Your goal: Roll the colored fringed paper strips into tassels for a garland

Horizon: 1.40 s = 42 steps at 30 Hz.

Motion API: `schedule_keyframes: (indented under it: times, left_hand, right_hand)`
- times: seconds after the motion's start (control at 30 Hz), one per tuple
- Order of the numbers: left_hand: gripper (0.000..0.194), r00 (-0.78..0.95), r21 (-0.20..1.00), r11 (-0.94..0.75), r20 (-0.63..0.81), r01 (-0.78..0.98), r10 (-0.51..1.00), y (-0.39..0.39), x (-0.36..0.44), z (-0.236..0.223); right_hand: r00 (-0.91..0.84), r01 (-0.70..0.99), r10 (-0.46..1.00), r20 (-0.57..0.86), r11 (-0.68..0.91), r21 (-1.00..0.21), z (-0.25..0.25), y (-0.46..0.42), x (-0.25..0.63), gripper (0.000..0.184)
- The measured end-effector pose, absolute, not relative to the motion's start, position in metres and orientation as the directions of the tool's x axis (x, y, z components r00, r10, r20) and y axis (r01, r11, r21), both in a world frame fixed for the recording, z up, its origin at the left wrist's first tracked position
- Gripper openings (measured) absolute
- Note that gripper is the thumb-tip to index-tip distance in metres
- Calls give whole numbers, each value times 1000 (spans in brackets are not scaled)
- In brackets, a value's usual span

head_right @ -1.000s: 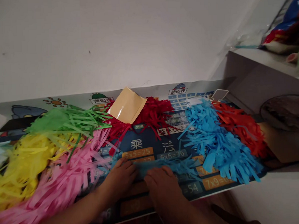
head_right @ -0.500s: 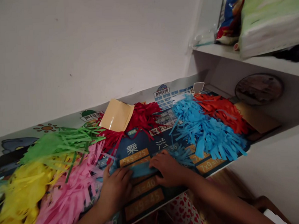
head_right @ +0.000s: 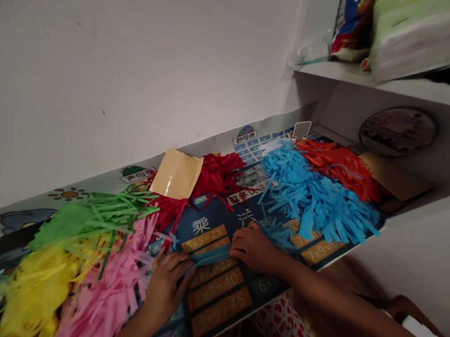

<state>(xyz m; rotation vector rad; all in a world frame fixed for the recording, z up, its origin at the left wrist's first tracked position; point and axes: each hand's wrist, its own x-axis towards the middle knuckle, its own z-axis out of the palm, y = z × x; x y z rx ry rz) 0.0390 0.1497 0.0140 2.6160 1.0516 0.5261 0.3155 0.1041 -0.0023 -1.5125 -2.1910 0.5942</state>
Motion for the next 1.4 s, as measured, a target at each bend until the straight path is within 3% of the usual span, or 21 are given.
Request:
schedule_keyframes:
  times: [0.1, 0.27, 0.63, 0.77, 0.87, 1.0, 1.1, 1.17, 1.27, 1.4]
  left_hand:
    - [21, 657, 455, -646, 159, 613, 737, 156, 37, 16]
    - [28, 626, 470, -609, 144, 639, 767, 162, 44, 15]
    - [22, 594, 292, -603, 129, 742, 794, 165, 56, 8]
    - [10, 608, 225, -627, 155, 745, 778, 164, 60, 11]
    - [22, 746, 107, -773, 209, 626, 633, 162, 65, 18]
    - [9, 869, -22, -874, 119, 486, 480, 156, 74, 28]
    - [12, 869, -69, -867, 82, 494, 489, 152, 83, 31]
    - [16, 854, -70, -852, 84, 519, 514, 152, 88, 28]
    - [11, 824, -17, -828, 114, 560, 555, 155, 91, 21]
    - [16, 787, 52, -801, 159, 596, 596, 158, 85, 11]
  right_hand:
    - [-293, 808, 953, 71, 287, -515, -2, 106, 312, 17]
    - [-232, 879, 973, 14, 215, -426, 1, 113, 307, 16]
    - [-187, 914, 981, -44, 158, -374, 4, 122, 302, 19]
    - [-146, 912, 989, -18, 128, -389, 6, 120, 301, 10]
    - [-241, 910, 961, 138, 273, -311, 10, 109, 300, 9]
    - [-492, 832, 829, 265, 538, -138, 5, 97, 297, 7]
    - [-532, 825, 809, 250, 562, -63, -2, 101, 295, 10]
    - [-500, 841, 833, 238, 532, -94, -2, 108, 294, 13]
    - [-422, 873, 878, 227, 461, -158, 7, 114, 288, 10]
    - [-445, 869, 856, 263, 484, -102, 11, 111, 278, 7]
